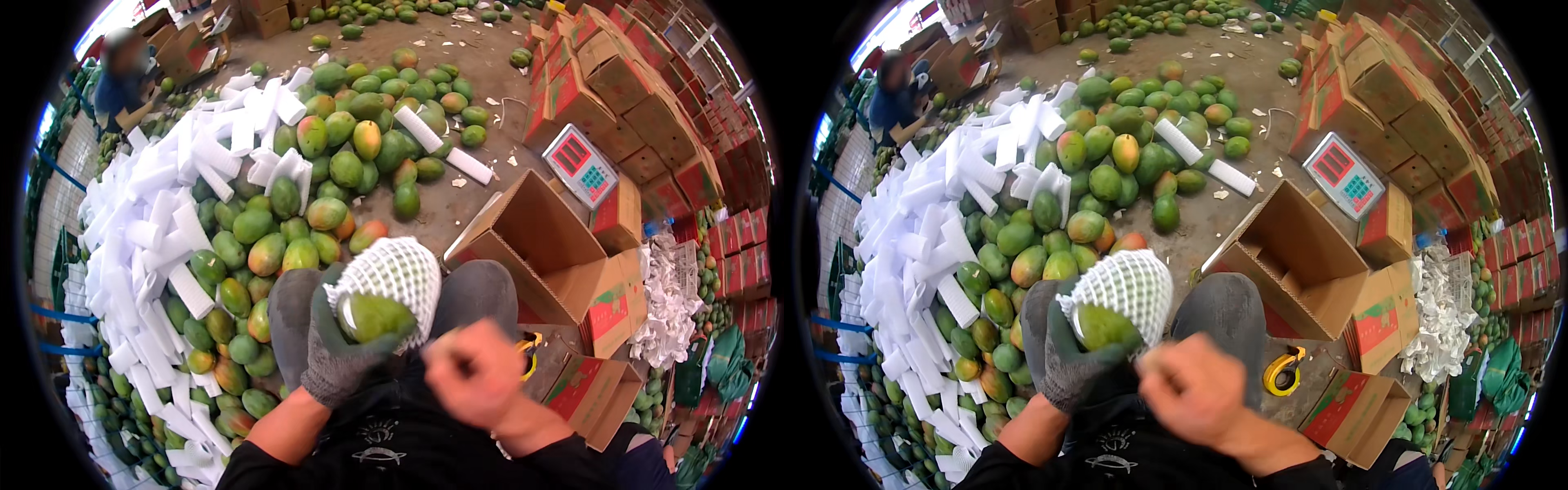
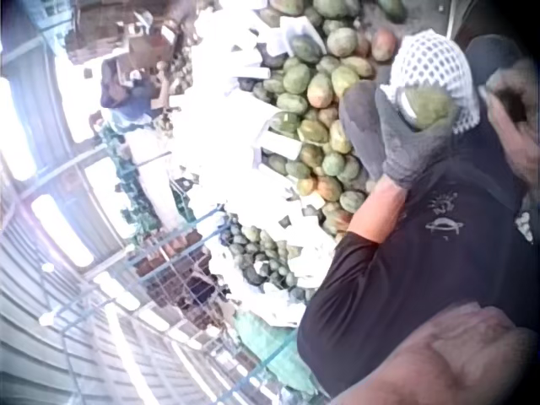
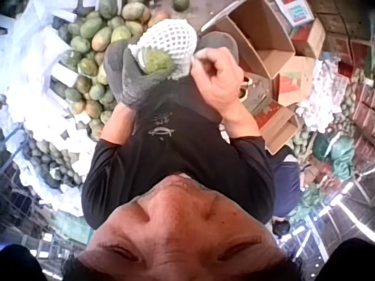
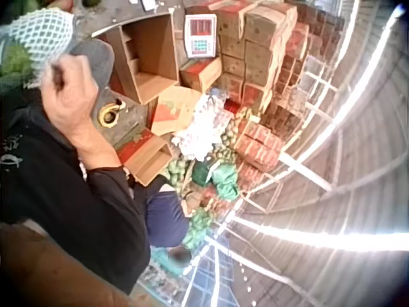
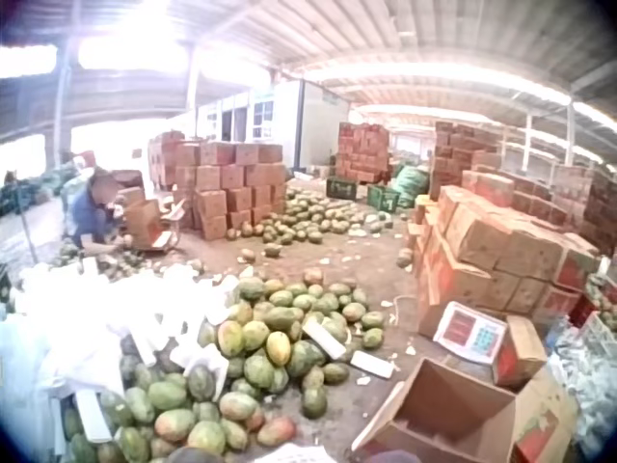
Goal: The person sits on the floor and packs green mangoes into a cardboard box. They wrap each mango in a white foam net before placing it inside. After filling the box, they close the flaps and seal the package using a yellow tape dispenser.
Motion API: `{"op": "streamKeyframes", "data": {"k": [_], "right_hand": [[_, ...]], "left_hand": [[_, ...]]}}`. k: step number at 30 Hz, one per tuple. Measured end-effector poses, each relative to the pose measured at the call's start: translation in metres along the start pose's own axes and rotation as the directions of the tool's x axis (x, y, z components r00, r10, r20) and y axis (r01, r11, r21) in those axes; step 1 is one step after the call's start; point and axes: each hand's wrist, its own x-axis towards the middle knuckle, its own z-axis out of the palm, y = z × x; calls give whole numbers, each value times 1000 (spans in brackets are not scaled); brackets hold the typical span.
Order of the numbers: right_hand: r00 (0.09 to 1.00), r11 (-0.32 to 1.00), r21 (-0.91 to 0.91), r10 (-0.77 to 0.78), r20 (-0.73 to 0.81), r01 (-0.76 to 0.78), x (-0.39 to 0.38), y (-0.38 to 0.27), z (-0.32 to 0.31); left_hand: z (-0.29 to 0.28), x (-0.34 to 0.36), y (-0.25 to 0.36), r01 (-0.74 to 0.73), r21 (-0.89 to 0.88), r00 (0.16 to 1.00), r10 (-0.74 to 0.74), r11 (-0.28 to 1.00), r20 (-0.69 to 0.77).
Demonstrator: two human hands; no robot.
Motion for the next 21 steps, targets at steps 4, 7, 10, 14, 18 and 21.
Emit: {"op": "streamKeyframes", "data": {"k": [4, 7, 10, 14, 18, 21], "right_hand": [[992, 949, 313, -65, 106, 28, -9, 9, -8], [845, 573, 732, 534, 8, -369, -26, 39, -26], [717, 138, 930, 678, 163, -341, -10, 47, -35], [744, -5, 955, 626, 235, -297, -26, 69, -37], [712, 66, 980, 697, 88, -187, -38, 105, -86], [676, 561, 730, 713, -188, -389, -47, 153, -190]], "left_hand": [[2, 13, -17, 103, -428, 983, -158, 898, -93], [4, 11, -3, 85, -574, 991, -128, 815, -36], [23, 11, 17, 174, -740, 980, -42, 650, 193], [62, 10, 38, 8, -519, 939, 172, 855, 298], [51, 10, 29, -431, -67, 837, 426, 900, 342], [2, 7, 24, -392, -45, 894, 392, 919, 217]]}}
